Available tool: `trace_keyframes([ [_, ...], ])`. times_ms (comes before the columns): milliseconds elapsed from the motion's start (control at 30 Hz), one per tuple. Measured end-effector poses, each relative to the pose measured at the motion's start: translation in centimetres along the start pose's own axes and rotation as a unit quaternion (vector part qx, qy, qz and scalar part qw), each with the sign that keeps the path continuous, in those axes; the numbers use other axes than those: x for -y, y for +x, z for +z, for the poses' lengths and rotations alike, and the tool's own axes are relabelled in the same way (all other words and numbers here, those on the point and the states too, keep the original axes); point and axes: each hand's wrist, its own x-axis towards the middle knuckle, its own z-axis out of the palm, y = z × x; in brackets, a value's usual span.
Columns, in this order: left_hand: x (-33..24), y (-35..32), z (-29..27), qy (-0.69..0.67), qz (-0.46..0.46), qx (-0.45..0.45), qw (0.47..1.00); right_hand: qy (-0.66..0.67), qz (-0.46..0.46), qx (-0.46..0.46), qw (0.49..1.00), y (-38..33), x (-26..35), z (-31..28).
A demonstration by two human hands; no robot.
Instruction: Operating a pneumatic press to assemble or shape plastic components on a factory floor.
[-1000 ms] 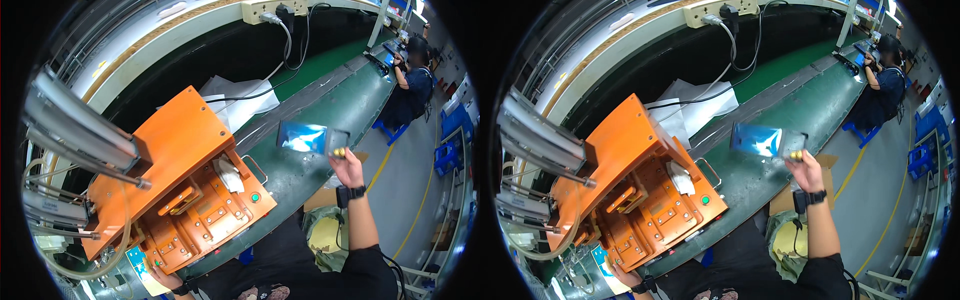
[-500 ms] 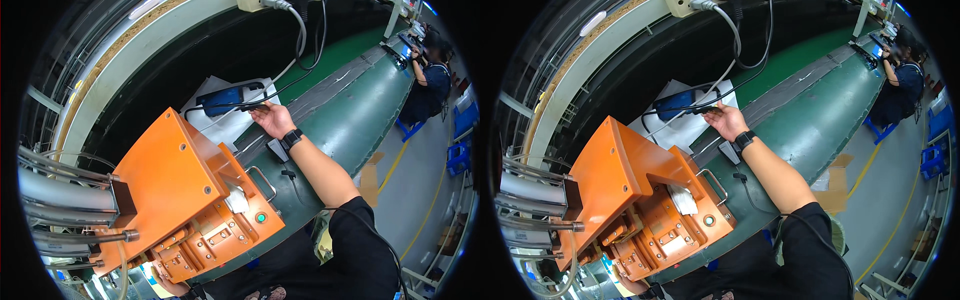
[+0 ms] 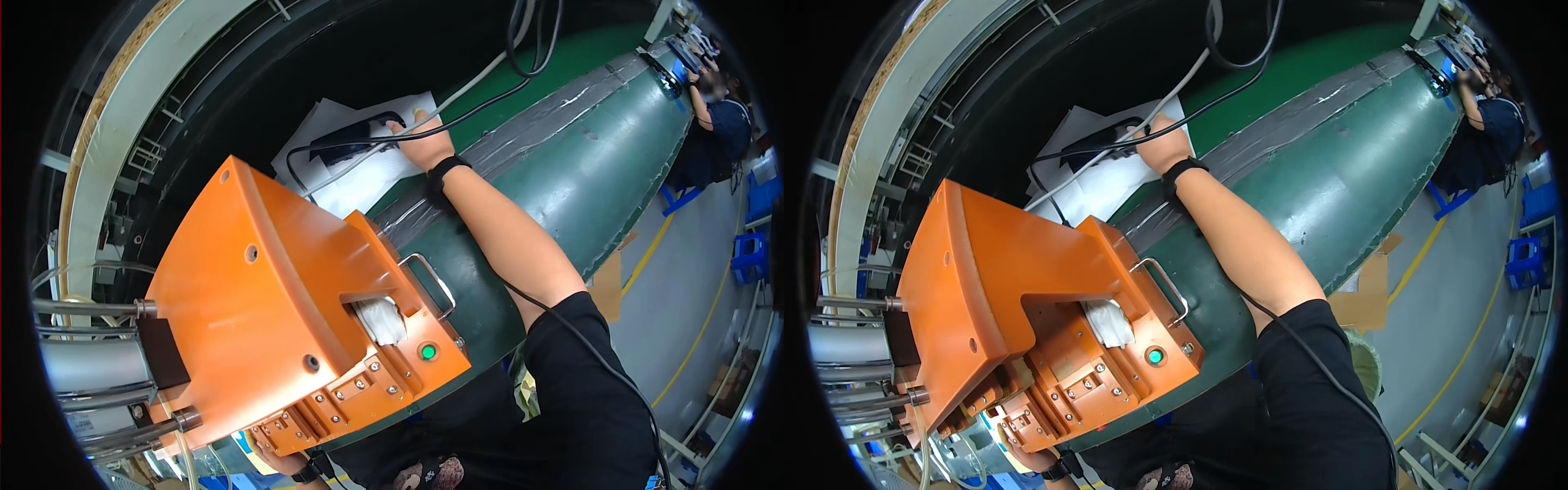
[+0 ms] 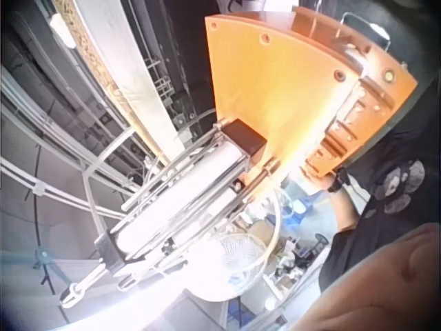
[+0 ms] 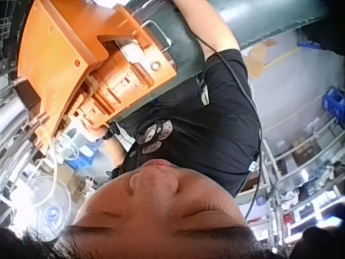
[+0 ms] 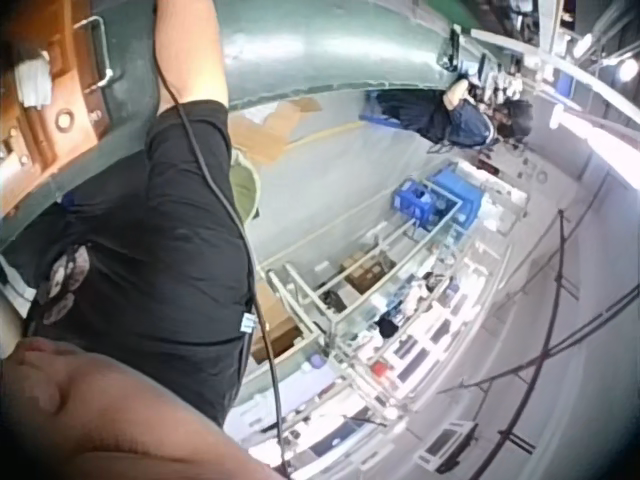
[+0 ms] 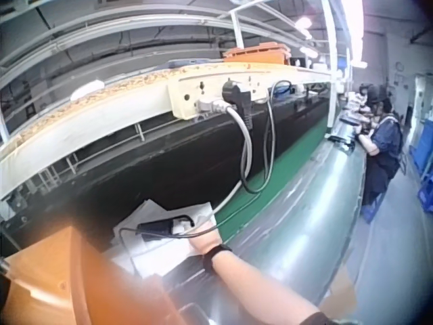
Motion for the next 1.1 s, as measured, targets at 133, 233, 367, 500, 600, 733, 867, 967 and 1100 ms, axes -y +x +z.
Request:
trace_keyframes([
  [133,-0.6,-0.2,0.5,0.005,-0.021,-0.027,0.999,-0.148,-0.220,-0.030,0.964,-1.8,0.9,1.5],
  [233,-0.1,-0.4,0.0,0.049,0.002,-0.027,0.998,0.056,-0.325,0.224,0.917,-2.1,2.1,3.7],
  [367,-0.6,-0.3,0.9,0.014,-0.026,-0.026,0.999,-0.096,-0.466,0.188,0.859,-1.0,4.5,3.6],
  [500,-0.5,-0.2,0.5,0.019,-0.020,-0.038,0.999,-0.103,-0.404,0.311,0.854,-0.9,8.6,5.9],
  [600,-0.3,-0.1,0.4,0.029,-0.021,-0.047,0.998,-0.098,-0.344,0.370,0.857,-0.8,9.6,7.1],
  [733,-0.3,-0.6,-0.6,0.050,-0.015,-0.050,0.997,-0.225,-0.366,0.348,0.833,-2.8,10.6,8.4],
  [867,-1.1,-0.4,-0.4,0.098,-0.103,0.027,0.989,-0.164,-0.314,0.355,0.865,-2.2,9.4,10.4],
  [967,-0.8,-0.4,-1.0,0.077,-0.115,0.015,0.990,-0.210,-0.314,0.353,0.856,-1.2,9.0,10.1],
  [1100,1.1,0.0,-3.3,0.108,-0.105,0.030,0.988,-0.258,-0.271,0.304,0.876,1.5,6.8,6.8],
])
